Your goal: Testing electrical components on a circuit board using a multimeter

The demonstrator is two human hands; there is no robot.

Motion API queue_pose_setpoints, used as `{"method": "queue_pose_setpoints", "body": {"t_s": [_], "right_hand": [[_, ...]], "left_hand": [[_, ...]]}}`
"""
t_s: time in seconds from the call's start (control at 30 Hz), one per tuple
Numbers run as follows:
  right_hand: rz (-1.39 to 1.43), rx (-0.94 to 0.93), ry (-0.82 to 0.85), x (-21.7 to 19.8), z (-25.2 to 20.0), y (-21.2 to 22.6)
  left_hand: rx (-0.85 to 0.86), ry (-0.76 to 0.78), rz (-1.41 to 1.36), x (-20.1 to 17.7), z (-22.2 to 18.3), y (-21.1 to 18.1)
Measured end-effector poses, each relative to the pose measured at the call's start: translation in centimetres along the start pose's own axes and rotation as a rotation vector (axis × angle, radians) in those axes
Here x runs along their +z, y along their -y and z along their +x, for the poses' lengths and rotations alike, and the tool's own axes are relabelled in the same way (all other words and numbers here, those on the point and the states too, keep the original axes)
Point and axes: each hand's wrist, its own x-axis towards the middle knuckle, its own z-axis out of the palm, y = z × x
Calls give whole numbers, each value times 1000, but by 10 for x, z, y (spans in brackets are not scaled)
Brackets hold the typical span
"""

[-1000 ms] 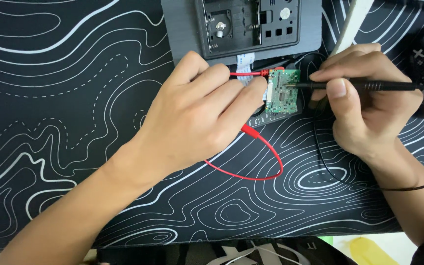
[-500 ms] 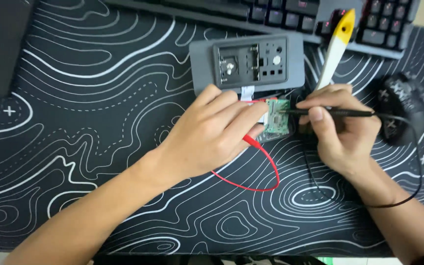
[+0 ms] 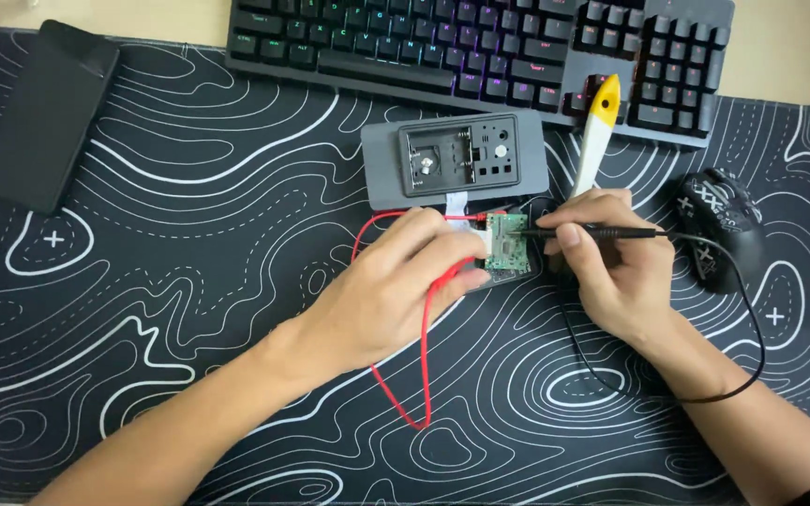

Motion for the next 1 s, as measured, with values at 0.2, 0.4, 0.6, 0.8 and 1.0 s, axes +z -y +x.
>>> {"method": "queue_pose_setpoints", "body": {"t_s": [0.2,0.4,0.6,0.8,1.0], "right_hand": [[-24,19,8,0,3,5],[-11,-1,16,0,4,6],[-27,-21,19,-1,3,6],[-30,-36,29,-1,0,5],[-18,-42,33,-1,2,5]], "left_hand": [[98,-1,-41,-8,22,-8],[199,47,-9,-4,49,4],[178,19,27,-10,44,11],[192,11,79,-5,39,14],[170,-7,60,-10,38,20]]}}
